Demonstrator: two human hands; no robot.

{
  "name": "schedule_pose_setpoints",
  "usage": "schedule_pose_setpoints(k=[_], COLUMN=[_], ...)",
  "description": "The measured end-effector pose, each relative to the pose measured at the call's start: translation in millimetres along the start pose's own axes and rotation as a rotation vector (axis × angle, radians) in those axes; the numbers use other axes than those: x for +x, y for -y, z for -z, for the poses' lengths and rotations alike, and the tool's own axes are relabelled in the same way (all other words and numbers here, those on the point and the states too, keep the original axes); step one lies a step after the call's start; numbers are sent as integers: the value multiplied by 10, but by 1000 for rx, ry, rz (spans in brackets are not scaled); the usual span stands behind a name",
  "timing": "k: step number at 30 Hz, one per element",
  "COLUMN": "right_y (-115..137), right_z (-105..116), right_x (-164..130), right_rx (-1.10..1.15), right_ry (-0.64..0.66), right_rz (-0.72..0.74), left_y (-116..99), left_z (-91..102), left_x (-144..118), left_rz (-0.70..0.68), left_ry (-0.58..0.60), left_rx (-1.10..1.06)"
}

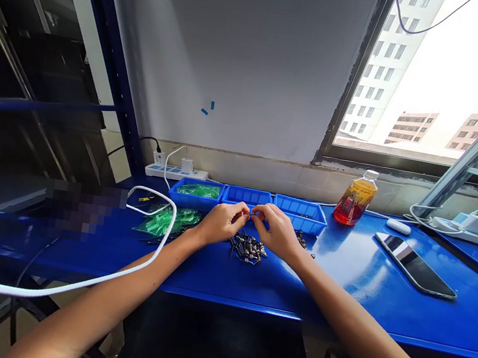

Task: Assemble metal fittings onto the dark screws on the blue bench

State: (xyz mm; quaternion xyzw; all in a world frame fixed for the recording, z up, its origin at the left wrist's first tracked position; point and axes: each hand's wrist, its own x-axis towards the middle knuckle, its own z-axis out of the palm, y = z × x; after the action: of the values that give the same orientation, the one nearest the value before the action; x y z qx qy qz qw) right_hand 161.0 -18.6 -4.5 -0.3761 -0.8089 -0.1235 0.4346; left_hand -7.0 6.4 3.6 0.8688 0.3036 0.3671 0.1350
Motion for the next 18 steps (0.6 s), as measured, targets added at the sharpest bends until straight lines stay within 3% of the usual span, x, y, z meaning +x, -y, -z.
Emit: schedule_pose_setpoints(k=[11, 18], right_y=[-13, -6], right_z=[-82, 23], right_x=[-21, 22], right_rx=[41, -17], right_ry=[134, 235], right_rz=[-132, -189], left_y=[-13, 46], left_z=[-123, -11], left_x=[-26, 19], left_rz=[62, 89], left_ry=[84, 166], left_rx=[84, 119])
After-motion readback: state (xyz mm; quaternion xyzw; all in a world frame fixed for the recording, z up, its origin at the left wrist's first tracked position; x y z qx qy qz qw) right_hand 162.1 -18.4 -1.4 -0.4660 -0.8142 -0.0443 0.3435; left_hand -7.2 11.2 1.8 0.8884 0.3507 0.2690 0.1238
